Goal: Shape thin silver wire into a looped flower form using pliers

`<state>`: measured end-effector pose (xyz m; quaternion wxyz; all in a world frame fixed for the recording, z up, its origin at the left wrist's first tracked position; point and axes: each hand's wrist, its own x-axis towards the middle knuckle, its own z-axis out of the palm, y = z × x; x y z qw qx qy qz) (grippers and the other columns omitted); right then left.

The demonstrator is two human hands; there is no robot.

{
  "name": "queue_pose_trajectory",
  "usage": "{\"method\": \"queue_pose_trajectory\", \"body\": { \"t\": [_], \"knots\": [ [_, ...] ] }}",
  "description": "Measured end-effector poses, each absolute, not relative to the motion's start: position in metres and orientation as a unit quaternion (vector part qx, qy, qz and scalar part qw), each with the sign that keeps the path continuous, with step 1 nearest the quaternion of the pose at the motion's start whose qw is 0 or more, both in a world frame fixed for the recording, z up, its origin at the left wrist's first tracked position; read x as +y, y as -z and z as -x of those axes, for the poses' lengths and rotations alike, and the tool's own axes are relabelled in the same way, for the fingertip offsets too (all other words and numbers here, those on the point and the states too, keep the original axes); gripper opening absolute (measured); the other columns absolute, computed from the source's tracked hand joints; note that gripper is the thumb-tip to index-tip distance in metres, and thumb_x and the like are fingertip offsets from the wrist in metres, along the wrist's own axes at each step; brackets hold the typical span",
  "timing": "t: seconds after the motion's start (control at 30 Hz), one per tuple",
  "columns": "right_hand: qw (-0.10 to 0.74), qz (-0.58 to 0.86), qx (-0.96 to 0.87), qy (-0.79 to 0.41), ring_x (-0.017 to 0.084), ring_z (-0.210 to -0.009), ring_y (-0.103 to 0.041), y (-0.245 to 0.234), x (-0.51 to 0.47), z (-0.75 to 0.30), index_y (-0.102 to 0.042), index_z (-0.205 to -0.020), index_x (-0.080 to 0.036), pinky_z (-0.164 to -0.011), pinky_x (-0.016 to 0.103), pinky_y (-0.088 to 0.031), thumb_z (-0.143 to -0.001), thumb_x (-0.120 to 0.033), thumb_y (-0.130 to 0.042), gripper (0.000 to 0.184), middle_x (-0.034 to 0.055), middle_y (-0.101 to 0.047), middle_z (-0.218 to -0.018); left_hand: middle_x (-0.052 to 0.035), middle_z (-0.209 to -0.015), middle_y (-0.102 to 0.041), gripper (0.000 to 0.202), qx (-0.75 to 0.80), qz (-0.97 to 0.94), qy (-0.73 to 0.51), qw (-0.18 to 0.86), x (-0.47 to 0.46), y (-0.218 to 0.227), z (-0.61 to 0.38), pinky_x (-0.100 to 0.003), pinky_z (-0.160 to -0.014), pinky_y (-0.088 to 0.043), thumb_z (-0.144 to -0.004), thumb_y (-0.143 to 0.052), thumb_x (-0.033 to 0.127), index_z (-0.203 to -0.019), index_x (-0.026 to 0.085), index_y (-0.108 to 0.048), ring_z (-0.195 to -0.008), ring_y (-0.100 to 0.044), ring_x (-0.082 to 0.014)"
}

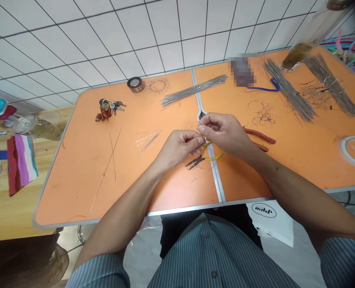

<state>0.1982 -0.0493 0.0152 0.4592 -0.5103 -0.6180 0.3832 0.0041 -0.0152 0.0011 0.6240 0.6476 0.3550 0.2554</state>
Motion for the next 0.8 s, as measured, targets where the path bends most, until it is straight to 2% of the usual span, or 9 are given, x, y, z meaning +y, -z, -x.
{"method": "queue_pose_trajectory", "body": {
  "t": [0.27,0.43,0.6,0.8],
  "knots": [
    [0.484,0.539,-0.591,-0.354,0.014,-0.069,-0.057,-0.0126,-0.0495,-0.2,-0.068,-0.084,-0.021,-0.063,0.03,-0.044,-0.088,-0.029,-0.072,0.01,-0.0006,-0.065,-0.076,-0.0052,-0.08,-0.078,0.044,0.362,-0.578,-0.308,0.664,-0.0127,-0.001,-0.0057,-0.025,-0.058,-0.058,-0.084,-0.091,0.056,-0.086,0.017,-0.074,-0.061,-0.073,-0.0148],
    [0.475,0.569,-0.577,-0.342,0.014,-0.067,-0.055,-0.0116,-0.0479,-0.1996,-0.068,-0.082,-0.021,-0.061,0.029,-0.042,-0.085,-0.026,-0.074,0.009,-0.001,-0.062,-0.073,-0.004,-0.081,-0.077,0.048,0.357,-0.573,-0.326,0.662,-0.011,-0.0023,-0.0049,-0.024,-0.059,-0.058,-0.079,-0.095,0.059,-0.087,0.017,-0.075,-0.06,-0.071,-0.0132],
    [0.496,0.539,-0.583,-0.351,0.013,-0.066,-0.055,-0.0134,-0.0489,-0.1992,-0.067,-0.082,-0.021,-0.061,0.029,-0.044,-0.087,-0.025,-0.075,0.011,-0.0018,-0.062,-0.073,-0.0033,-0.075,-0.074,0.037,0.391,-0.563,-0.324,0.652,-0.0099,-0.0019,-0.0049,-0.024,-0.057,-0.056,-0.083,-0.092,0.048,-0.082,0.016,-0.074,-0.058,-0.07,-0.0131],
    [0.535,0.504,-0.635,-0.239,0.014,-0.07,-0.057,-0.0126,-0.0551,-0.1982,-0.069,-0.087,-0.024,-0.067,0.03,-0.05,-0.093,-0.025,-0.076,0.01,-0.0016,-0.069,-0.082,-0.0035,-0.072,-0.071,0.023,0.428,-0.529,-0.299,0.67,-0.0096,-0.0033,-0.0055,-0.028,-0.057,-0.057,-0.085,-0.084,0.032,-0.077,0.016,-0.071,-0.057,-0.07,-0.0153]
  ]
}}
